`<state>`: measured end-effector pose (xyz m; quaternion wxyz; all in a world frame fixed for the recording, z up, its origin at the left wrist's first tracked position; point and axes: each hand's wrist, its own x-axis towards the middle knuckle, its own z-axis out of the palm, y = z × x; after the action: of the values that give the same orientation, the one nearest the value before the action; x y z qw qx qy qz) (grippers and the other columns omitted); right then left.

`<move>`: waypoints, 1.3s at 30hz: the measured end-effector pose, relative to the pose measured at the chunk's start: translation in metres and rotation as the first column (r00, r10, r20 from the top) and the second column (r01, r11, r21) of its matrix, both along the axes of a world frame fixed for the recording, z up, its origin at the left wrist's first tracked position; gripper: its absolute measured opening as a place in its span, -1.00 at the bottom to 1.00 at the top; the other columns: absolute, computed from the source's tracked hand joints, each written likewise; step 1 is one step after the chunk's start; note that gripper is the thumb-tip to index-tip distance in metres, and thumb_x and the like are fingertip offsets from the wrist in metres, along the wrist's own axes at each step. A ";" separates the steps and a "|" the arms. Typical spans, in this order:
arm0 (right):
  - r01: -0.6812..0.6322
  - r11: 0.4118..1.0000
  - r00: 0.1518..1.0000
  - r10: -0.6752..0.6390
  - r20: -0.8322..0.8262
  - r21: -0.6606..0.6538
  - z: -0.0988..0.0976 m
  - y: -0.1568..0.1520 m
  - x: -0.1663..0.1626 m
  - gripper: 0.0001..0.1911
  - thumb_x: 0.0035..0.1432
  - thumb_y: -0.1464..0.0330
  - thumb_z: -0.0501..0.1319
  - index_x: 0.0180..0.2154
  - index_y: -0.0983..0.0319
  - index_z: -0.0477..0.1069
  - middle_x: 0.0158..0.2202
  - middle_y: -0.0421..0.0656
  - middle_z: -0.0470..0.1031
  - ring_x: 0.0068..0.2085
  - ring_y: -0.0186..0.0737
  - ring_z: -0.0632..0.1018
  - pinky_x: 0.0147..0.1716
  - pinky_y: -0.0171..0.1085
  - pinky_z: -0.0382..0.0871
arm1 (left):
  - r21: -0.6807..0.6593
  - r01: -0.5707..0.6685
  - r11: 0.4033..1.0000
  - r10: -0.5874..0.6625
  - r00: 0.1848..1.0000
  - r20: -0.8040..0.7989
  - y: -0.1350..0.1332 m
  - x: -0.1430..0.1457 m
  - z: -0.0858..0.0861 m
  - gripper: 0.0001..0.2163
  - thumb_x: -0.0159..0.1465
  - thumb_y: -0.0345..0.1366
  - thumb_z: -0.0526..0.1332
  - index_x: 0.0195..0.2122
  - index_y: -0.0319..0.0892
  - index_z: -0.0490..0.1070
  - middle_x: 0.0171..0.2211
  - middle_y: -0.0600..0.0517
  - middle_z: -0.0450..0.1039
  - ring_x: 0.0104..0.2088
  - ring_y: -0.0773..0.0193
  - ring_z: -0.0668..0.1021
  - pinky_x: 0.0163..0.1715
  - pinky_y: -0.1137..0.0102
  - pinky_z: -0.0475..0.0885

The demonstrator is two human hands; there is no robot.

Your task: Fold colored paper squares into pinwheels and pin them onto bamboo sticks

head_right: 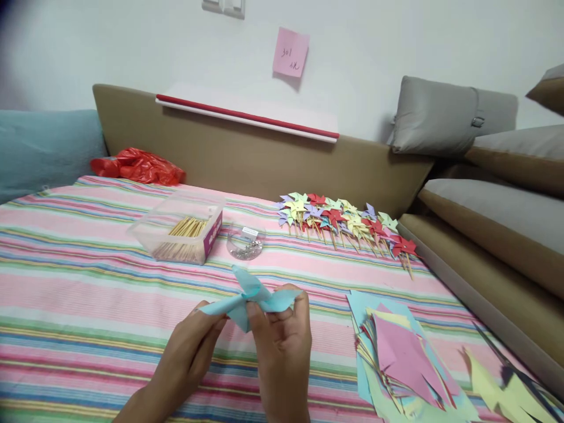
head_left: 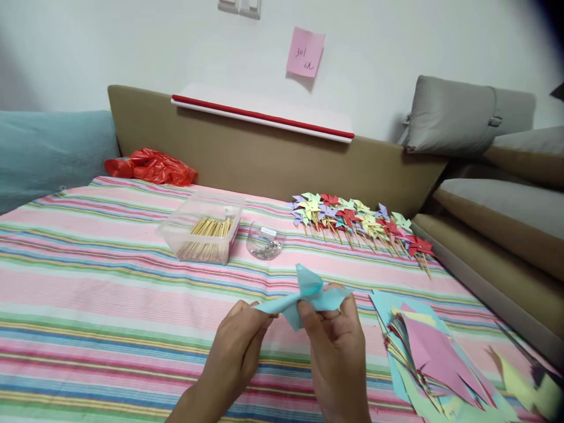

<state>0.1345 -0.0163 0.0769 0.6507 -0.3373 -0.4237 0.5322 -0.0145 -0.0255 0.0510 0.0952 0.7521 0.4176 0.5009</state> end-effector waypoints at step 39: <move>-0.002 0.999 0.627 -0.034 0.779 0.045 -0.043 0.020 -0.005 -0.54 0.41 0.06 -0.07 -0.45 0.16 0.25 -0.55 -0.26 0.35 -0.52 -0.29 0.39 -0.49 -0.33 0.21 | -0.580 0.260 0.772 0.257 0.707 0.659 0.035 0.013 -0.014 -0.48 0.20 0.22 0.18 -0.10 -0.14 0.49 -0.10 -0.12 0.62 -0.07 0.00 0.59 0.00 0.18 0.42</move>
<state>0.1299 0.0041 0.0334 0.4153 -0.5244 -0.6712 0.3195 -0.0012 0.0096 0.0369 0.4963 0.4234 0.4912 0.5772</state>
